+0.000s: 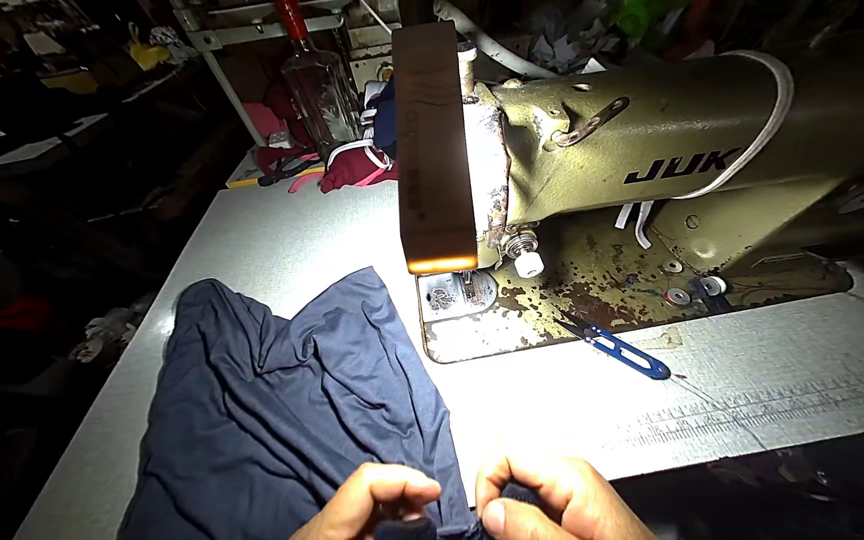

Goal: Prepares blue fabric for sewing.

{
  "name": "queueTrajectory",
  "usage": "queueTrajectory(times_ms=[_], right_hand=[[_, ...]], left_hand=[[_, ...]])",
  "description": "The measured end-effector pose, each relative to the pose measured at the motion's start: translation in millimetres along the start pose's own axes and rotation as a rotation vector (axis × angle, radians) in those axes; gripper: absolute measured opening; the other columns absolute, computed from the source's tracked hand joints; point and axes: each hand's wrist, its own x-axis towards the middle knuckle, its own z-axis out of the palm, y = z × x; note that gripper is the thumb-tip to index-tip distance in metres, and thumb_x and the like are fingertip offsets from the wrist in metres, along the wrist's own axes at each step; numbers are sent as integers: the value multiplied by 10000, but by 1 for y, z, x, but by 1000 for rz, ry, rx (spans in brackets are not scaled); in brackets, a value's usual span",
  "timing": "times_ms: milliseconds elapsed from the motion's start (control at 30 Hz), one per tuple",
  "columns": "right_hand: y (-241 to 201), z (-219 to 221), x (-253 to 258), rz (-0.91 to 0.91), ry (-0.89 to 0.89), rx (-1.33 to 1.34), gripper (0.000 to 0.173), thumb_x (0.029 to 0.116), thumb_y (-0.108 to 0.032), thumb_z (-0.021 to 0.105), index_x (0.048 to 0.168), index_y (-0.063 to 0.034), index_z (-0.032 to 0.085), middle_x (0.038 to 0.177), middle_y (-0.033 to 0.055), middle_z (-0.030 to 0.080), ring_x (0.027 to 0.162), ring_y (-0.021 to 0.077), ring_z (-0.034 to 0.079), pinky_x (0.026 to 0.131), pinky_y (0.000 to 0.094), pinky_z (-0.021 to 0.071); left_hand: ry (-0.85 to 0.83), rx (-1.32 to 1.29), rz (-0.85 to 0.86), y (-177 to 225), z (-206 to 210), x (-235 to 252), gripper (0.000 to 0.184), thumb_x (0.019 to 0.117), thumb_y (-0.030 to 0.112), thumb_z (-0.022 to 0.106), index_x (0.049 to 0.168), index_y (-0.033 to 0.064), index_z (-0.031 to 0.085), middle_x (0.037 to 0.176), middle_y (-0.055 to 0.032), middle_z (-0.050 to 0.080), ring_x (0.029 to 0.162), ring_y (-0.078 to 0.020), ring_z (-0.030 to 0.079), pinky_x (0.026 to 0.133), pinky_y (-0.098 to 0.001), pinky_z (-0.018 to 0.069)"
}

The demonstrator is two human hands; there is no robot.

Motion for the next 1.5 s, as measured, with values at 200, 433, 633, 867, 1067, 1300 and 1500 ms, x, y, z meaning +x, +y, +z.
queueTrajectory(times_ms=[200, 433, 633, 867, 1067, 1300, 1500], right_hand=[[4, 3, 1, -14, -1, 0, 177, 1008, -60, 531, 966, 24, 680, 797, 30, 633, 721, -12, 558, 662, 173, 433], [13, 5, 3, 23, 36, 111, 155, 1008, -61, 529, 939, -14, 660, 733, -57, 559, 602, -59, 444, 564, 138, 363], [15, 2, 3, 57, 55, 194, 166, 1006, -60, 526, 943, -40, 679, 720, -99, 582, 571, -79, 451, 535, 125, 374], [10, 0, 4, 82, 16, 111, 122, 975, -109, 617, 982, -22, 703, 739, -75, 611, 564, -77, 459, 525, 127, 380], [12, -2, 4, 53, 79, 114, 62, 978, -90, 604, 964, -59, 656, 717, -96, 586, 558, -77, 467, 520, 124, 384], [17, 9, 5, 9, 96, 182, 98, 1048, -102, 517, 1050, -39, 592, 743, -78, 576, 639, -63, 531, 598, 140, 453], [23, 7, 3, 10, 83, 173, 101, 1042, -105, 532, 1028, -42, 610, 705, -93, 533, 561, -78, 442, 528, 117, 382]], left_hand=[[-27, 171, 47, -6, 8, 2, 142, 925, 92, 717, 939, -49, 708, 907, -8, 694, 900, 51, 604, 827, -150, 494], [13, 210, 11, -8, 9, 4, 64, 833, -46, 701, 886, -73, 724, 835, -20, 674, 844, 27, 584, 767, -139, 471], [19, 13, -57, -13, 1, 4, 147, 879, -33, 631, 856, 76, 727, 832, 143, 649, 808, 75, 577, 712, -133, 471], [85, 29, -81, -7, 1, 9, 241, 925, -32, 562, 834, 104, 739, 794, 153, 682, 749, 74, 614, 682, -132, 506], [-52, 283, -11, -11, -16, 13, 93, 830, 32, 755, 922, 22, 745, 922, 15, 646, 958, -30, 558, 871, -211, 444], [228, -132, 13, -16, 8, 20, 332, 1006, -48, 390, 1002, 179, 633, 914, 187, 668, 864, 75, 620, 805, -143, 526], [324, -54, 10, -28, 8, 25, 341, 1009, -50, 430, 936, 175, 676, 871, 193, 692, 842, 86, 632, 826, -139, 532]])
